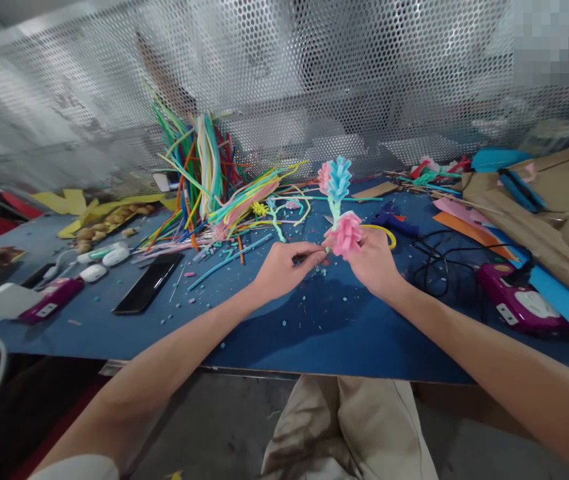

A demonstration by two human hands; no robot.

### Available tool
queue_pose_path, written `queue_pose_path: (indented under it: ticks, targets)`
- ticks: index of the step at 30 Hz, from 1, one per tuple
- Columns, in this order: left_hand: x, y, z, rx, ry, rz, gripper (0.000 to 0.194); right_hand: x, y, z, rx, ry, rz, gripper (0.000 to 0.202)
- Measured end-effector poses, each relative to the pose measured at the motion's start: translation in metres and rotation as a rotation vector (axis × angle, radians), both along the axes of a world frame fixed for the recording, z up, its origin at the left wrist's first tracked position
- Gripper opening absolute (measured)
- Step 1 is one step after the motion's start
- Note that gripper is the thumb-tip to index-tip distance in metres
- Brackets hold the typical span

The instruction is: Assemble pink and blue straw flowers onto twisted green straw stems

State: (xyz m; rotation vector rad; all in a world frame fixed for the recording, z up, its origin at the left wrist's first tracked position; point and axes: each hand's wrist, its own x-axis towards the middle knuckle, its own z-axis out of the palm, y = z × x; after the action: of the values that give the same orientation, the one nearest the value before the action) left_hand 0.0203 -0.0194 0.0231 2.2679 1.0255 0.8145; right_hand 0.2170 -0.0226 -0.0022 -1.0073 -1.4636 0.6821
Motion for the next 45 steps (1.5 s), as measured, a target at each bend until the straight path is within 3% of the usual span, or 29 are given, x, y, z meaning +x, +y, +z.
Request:
queue_pose_path:
  ticks: [3,9,14,17,21,28,31,35,40,42,45]
  targets:
    - [-0.002,0.003,0.004,-0.222,-0.140,-0.113,0.037,0.001,0.000,0.002,-0.057,0.069,0.087,0.010]
    - [-0.004,0.004,0.005,-0.552,-0.357,-0.328,0.039,0.000,-0.007,0.010,-0.209,0.374,0.493,0.011]
    - [0.000,-0.005,0.004,-0.777,-0.451,-0.436,0.037,0.001,-0.015,0.013,-0.259,0.416,0.726,0.011]
    - [0.001,-0.006,0.005,-0.725,-0.460,-0.367,0.035,-0.001,-0.015,0.011,-0.297,0.427,0.670,0.013]
    - [0.000,-0.001,0.002,-0.559,-0.447,-0.208,0.033,-0.008,-0.007,0.004,-0.272,0.424,0.383,0.017]
    - [0.004,0.000,-0.008,0.029,-0.053,0.126,0.021,-0.015,-0.003,-0.007,-0.173,0.336,0.124,0.016]
    - [0.007,-0.001,-0.008,0.191,0.095,0.222,0.019,-0.016,-0.005,-0.007,-0.106,0.305,0.047,0.014]
    - [0.008,-0.001,-0.008,0.202,0.112,0.183,0.025,-0.013,-0.006,-0.001,-0.087,0.265,0.052,0.014]
    - [0.005,0.001,-0.008,0.163,0.033,0.085,0.028,-0.007,-0.008,0.009,-0.108,0.161,0.152,0.018]
    - [0.005,0.000,-0.006,0.105,-0.032,0.037,0.030,-0.006,-0.009,0.012,-0.136,0.190,0.219,0.019]
    - [0.005,-0.001,-0.002,-0.113,-0.166,-0.082,0.036,-0.007,-0.010,0.014,-0.212,0.326,0.355,0.021]
